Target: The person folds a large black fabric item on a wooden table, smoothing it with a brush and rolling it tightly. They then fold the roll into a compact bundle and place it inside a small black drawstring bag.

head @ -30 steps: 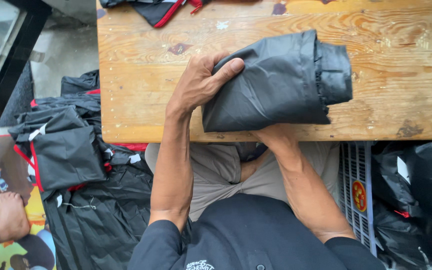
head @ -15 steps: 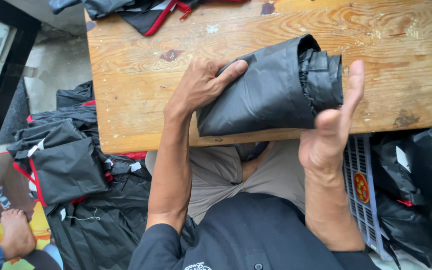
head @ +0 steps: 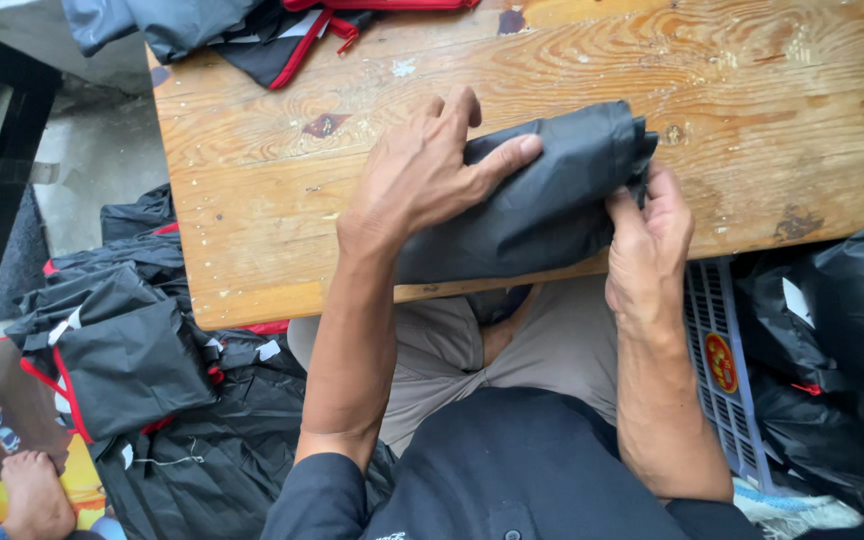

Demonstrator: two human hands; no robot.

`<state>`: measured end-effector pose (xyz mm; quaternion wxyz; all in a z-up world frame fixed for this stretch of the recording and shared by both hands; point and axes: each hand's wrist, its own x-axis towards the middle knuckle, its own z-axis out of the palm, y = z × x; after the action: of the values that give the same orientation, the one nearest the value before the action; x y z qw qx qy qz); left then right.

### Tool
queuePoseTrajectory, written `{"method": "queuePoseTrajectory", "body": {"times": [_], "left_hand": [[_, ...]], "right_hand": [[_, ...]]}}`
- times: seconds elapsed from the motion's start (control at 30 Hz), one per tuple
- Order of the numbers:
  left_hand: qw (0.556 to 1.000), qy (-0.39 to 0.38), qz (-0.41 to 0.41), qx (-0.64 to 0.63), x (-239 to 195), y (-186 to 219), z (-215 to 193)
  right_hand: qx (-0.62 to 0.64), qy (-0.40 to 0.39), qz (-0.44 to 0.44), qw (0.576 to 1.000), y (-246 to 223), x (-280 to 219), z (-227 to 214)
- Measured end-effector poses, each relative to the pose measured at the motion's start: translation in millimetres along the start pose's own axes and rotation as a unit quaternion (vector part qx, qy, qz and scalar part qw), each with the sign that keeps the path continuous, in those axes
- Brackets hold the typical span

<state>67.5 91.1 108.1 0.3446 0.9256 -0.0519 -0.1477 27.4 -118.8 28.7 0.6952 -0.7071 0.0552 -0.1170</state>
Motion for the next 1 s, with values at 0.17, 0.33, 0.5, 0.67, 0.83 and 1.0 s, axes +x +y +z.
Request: {"method": "queuePoseTrajectory", "body": {"times": [0.17,0.33,0.5,0.67,0.83,1.0], "left_hand": [[0.984,0.139,0.024,0.114,7.8,-6.7,41.5],[0.971,0.218,0.036,0.096,8.8,-18.7,49.3],[0.964,0.261,-0.003,0.045,6.1,-19.0,44.2],[0.954,0.297,-0.020,0.035,5.5,-19.1,48.6],[0.969,0.247,-0.024,0.009,1.5,-11.6,40.1],[0.991,0.129,-0.008,-0.029,1.8,11.7,19.6]], "right_hand": [[0.073,-0.011,0.016,0.997,-36.7,-12.0,19.9],[-0.095,-0.036,-0.101,0.990,-32.4,-11.4,22.3],[0.004,-0.002,-0.049,0.999,-10.1,-2.7,17.9],[-0.034,-0.024,0.004,0.999,-16.2,3.7,11.8],[-0.187,-0.007,-0.033,0.982,-34.5,0.2,21.8],[-0.204,0.003,-0.089,0.975,-32.4,3.7,32.6]]}}
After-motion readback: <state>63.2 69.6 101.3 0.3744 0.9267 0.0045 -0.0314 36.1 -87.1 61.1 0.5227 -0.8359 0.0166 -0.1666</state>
